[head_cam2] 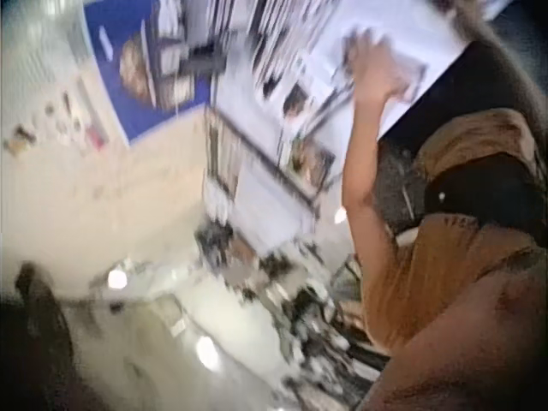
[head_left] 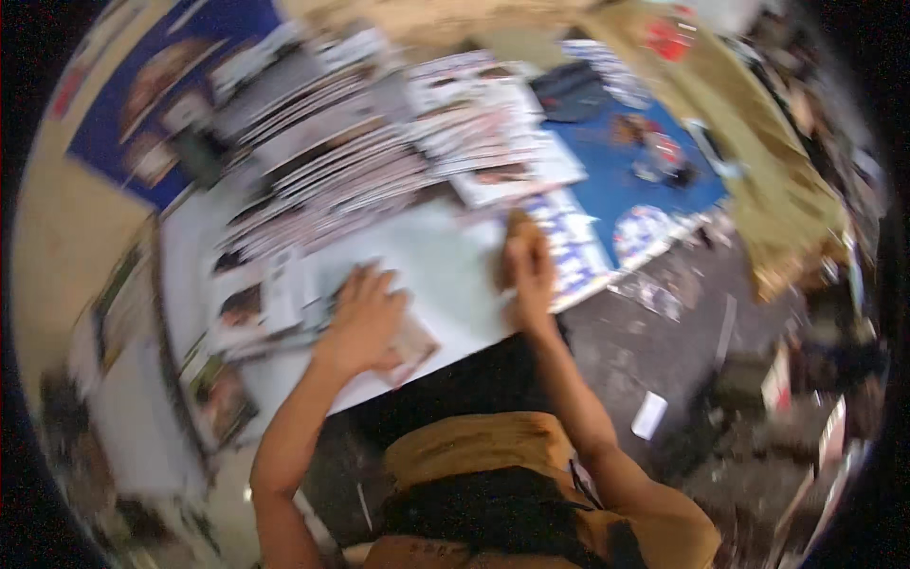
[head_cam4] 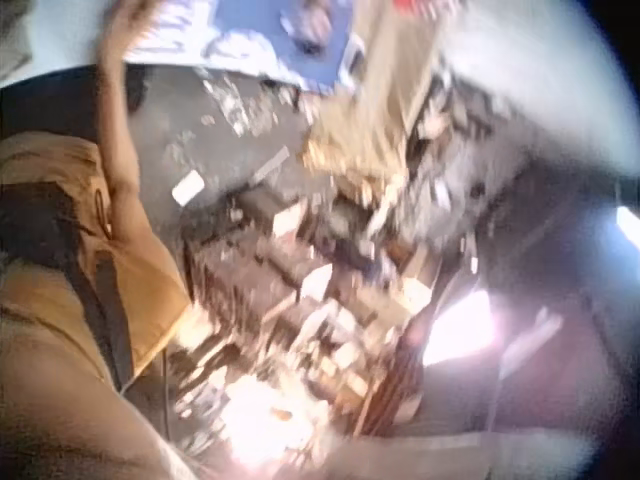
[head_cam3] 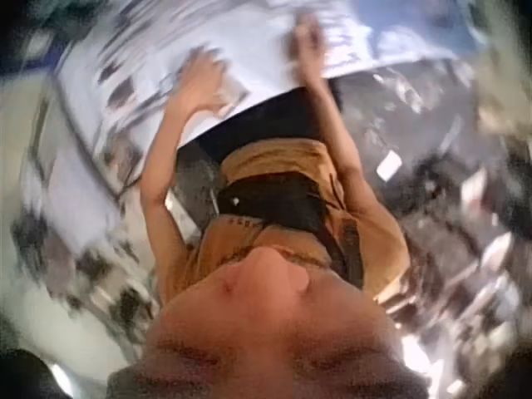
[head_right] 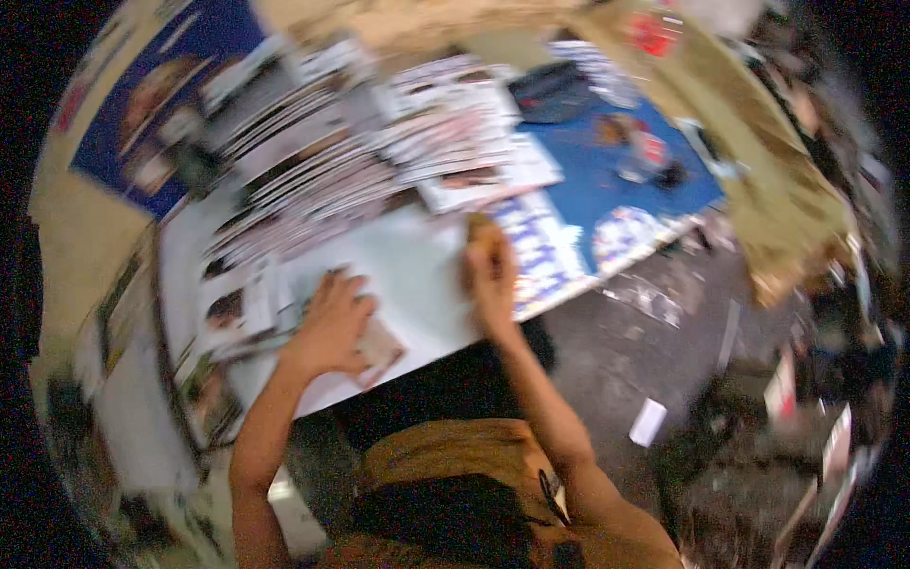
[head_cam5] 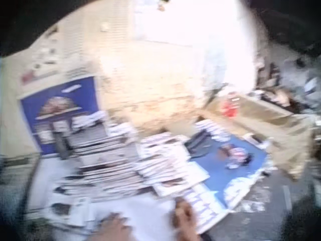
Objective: The person picks up paper leaflets one at a time from a stack, folds them, and applies a circular adhesive seal to the open edge. The person then places each sealed leaflet onto a separate pile on the table.
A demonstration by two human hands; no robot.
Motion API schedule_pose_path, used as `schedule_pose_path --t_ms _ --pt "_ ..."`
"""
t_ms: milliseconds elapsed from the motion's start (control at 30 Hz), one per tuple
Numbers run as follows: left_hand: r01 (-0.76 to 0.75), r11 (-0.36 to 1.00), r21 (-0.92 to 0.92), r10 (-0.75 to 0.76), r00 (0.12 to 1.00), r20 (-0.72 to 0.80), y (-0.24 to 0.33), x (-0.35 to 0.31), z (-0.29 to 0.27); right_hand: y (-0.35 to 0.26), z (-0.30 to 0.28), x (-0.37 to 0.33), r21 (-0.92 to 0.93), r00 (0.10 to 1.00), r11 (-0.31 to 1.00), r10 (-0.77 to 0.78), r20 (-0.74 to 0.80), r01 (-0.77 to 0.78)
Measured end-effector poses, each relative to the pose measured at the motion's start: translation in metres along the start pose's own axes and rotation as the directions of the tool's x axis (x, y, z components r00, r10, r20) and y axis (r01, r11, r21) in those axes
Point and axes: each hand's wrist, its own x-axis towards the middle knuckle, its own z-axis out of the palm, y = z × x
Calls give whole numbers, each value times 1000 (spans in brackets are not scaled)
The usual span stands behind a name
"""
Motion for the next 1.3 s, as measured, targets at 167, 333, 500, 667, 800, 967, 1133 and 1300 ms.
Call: schedule_pose_path --t_ms 167,333,500,667,800,967,1133,1300 --pt "-18 999 -43 14 995 -103 27 -34 11 13 -10 -2 -131 985 987 -111 -130 94" --pt "113 981 -155 -173 870 -462 15 -109 -74 14 2 1 -115 992 986 -122 -40 117" --pt "424 906 8 -10 41 -999 21 -179 -159 1 11 0 -100 995 991 -90 -38 86" --pt "524 846 -98 -264 253 -931 -20 -170 -54 1 8 0 -126 996 989 -86 -35 81" --pt "572 773 -275 -626 617 -477 -16 -144 17 5 8 1 -167 987 978 -137 -83 122" --pt "426 716 -553 -697 477 -535 2 -170 19 10 6 -11 -225 974 963 -180 -139 146" --pt "834 404 -376 -701 19 -712 -91 -255 71 13 5 -22 -162 896 897 -430 -113 410" --pt "927 18 -375 -943 -109 -315 -116 -325 116 9 6 -16 -261 926 910 -361 -114 322"
